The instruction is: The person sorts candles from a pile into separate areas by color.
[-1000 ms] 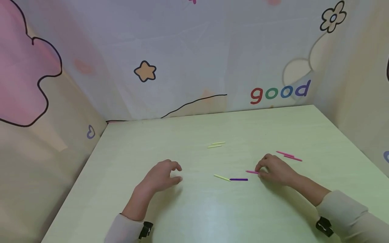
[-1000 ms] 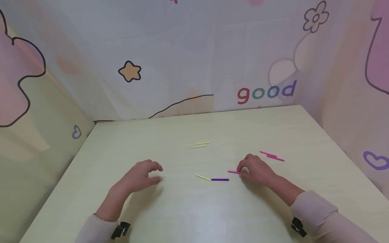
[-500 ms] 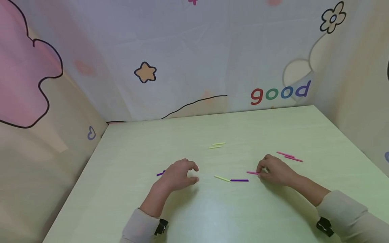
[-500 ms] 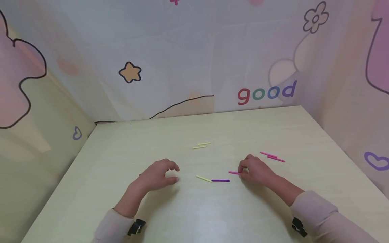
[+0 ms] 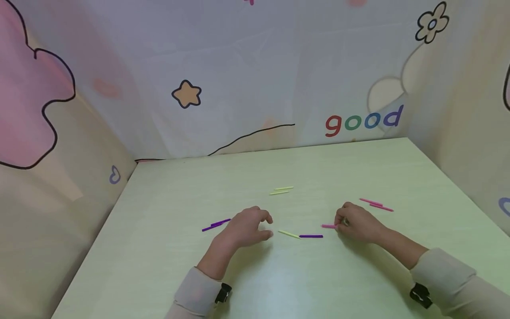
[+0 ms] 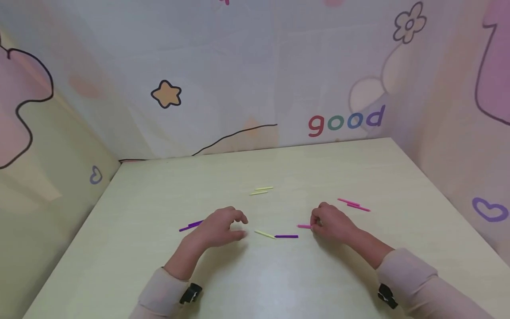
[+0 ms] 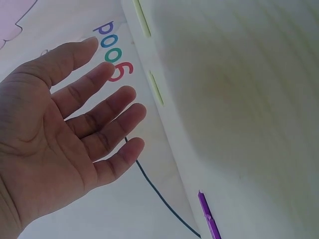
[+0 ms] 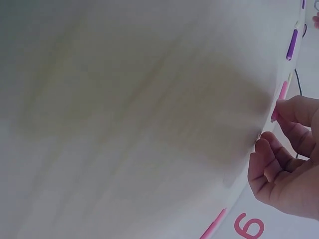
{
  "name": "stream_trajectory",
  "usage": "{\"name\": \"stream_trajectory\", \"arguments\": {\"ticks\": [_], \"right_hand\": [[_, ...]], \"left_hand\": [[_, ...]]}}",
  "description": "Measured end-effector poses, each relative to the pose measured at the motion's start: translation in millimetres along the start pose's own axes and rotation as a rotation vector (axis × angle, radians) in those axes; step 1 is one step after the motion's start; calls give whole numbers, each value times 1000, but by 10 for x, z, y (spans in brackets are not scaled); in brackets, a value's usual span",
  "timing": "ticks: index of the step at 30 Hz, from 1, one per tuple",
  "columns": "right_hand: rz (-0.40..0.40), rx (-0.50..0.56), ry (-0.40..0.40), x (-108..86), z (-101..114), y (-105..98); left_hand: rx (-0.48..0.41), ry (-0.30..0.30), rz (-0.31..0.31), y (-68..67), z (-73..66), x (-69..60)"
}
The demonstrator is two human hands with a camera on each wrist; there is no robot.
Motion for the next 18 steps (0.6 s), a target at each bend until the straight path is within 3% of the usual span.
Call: {"name": "stream_trajectory", "arguments": {"ticks": [18], "right_hand": [[-11, 5, 10, -29, -25, -38]], "left_hand": [[-28, 44, 13, 133, -151, 124]]}}
Point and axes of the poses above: each hand's wrist, its own x-axis towards the middle knuckle, its own y-axis out of the palm, z = x × y, the point moved 7 cm from there along x, towards the middle knuckle, and after that the axes turned 15 degrees about -z, right-handed, at the moved point
